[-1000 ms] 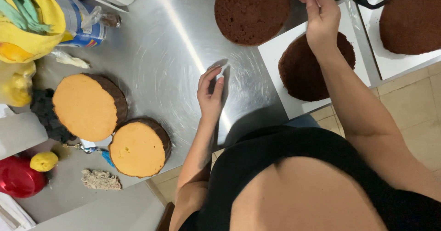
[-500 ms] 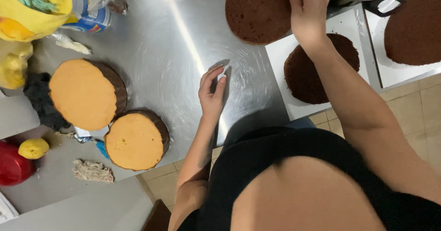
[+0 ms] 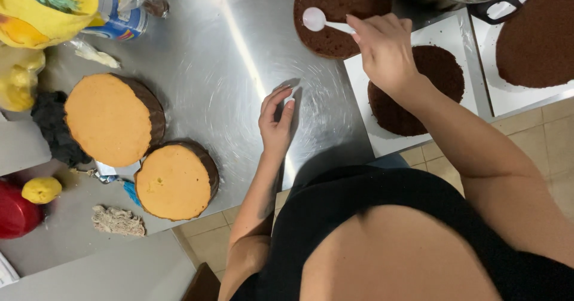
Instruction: Applying syrup to chocolate cake layers using a spoon to moisten them.
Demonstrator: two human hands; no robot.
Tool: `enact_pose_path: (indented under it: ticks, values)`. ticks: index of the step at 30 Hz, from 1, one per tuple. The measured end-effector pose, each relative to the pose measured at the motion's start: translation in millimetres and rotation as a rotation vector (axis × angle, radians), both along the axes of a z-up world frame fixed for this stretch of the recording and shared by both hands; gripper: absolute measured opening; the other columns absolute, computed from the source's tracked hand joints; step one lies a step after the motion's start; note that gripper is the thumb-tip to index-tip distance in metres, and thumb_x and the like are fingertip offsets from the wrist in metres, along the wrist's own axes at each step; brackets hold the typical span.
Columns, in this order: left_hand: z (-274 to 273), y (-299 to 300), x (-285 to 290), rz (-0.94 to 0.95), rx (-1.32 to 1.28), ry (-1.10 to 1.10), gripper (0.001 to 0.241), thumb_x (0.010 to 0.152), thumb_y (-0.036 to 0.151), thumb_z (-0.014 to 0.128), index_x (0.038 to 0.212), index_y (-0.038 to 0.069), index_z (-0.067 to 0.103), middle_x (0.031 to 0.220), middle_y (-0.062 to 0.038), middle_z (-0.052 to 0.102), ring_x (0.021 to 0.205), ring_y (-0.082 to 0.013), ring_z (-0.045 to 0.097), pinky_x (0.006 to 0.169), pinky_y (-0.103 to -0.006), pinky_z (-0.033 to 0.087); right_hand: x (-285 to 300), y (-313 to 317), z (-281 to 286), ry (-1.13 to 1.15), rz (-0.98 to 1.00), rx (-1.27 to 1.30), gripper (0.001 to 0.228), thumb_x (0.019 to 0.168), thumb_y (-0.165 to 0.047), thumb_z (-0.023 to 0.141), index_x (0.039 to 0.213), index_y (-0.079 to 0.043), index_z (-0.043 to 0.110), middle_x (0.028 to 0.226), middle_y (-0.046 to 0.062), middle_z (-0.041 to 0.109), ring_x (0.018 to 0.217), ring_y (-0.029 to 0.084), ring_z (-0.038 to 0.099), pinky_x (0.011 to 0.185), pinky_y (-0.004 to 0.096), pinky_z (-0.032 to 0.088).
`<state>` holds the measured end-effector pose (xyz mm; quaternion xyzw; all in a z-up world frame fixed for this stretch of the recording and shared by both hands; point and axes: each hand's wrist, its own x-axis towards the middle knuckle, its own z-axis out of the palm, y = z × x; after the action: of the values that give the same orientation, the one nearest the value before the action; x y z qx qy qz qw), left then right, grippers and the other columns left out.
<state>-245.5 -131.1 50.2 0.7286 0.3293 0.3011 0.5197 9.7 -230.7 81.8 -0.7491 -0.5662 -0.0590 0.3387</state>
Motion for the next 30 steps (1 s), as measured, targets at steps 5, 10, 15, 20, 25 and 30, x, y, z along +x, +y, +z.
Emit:
enact_pose_path:
  ticks: [5,10,15,20,25,30]
  values:
    - [1,-1,4,-0.016,0.012,0.005,0.021,0.097,0.006,0.067,0.118,0.004,0.069,0.130,-0.012,0.065,0.131,-0.0277,0.059,0.117,-0.0382,0.044,17,-55,16,0.290,-0.077,-0.130,0.034,0.108,-0.004,0.052,0.134,0.001,0.074,0.096,0.012,0.070,0.089,0.026,0.053,0.087,0.038,0.030]
    - [6,-3,10,-0.037,0.005,0.028,0.020,0.098,0.009,0.065,0.117,0.003,0.069,0.129,-0.012,0.066,0.129,-0.0281,0.060,0.116,-0.0387,0.045,77,-123,-1,0.568,-0.155,0.145,0.025,0.116,0.021,0.054,0.139,0.016,0.062,0.122,0.030,0.066,0.106,0.034,0.065,0.083,0.035,0.052]
    - [5,-6,17,-0.067,-0.012,0.013,0.020,0.098,0.006,0.065,0.117,0.002,0.069,0.129,-0.012,0.065,0.130,-0.0280,0.059,0.117,-0.0378,0.044,117,-156,-17,0.344,-0.108,0.331,0.019,0.117,0.034,0.047,0.136,0.033,0.053,0.124,0.043,0.061,0.109,0.048,0.064,0.105,0.052,0.056]
    - [8,-9,21,-0.073,-0.006,0.046,0.020,0.099,0.009,0.064,0.117,0.002,0.069,0.129,-0.012,0.065,0.130,-0.0276,0.059,0.115,-0.0374,0.045,127,-158,-43,-0.268,-0.399,-0.020,0.019,0.111,0.005,0.082,0.126,-0.003,0.090,0.096,0.006,0.070,0.089,0.023,0.057,0.091,0.034,0.033]
    - [5,-12,23,-0.071,0.010,0.041,0.019,0.099,0.007,0.064,0.117,0.001,0.068,0.130,-0.012,0.065,0.129,-0.0276,0.060,0.114,-0.0373,0.046,114,-139,-27,0.218,-0.296,0.119,0.019,0.109,0.019,0.068,0.125,0.016,0.078,0.102,0.019,0.072,0.086,0.026,0.060,0.081,0.035,0.049]
    - [2,-12,23,-0.074,0.003,0.022,0.019,0.099,0.008,0.064,0.117,0.002,0.068,0.130,-0.012,0.065,0.129,-0.0276,0.060,0.115,-0.0379,0.046,119,-136,-36,0.791,-0.372,0.199,0.025,0.114,0.014,0.054,0.132,0.004,0.069,0.115,0.011,0.069,0.103,0.017,0.066,0.093,0.027,0.054]
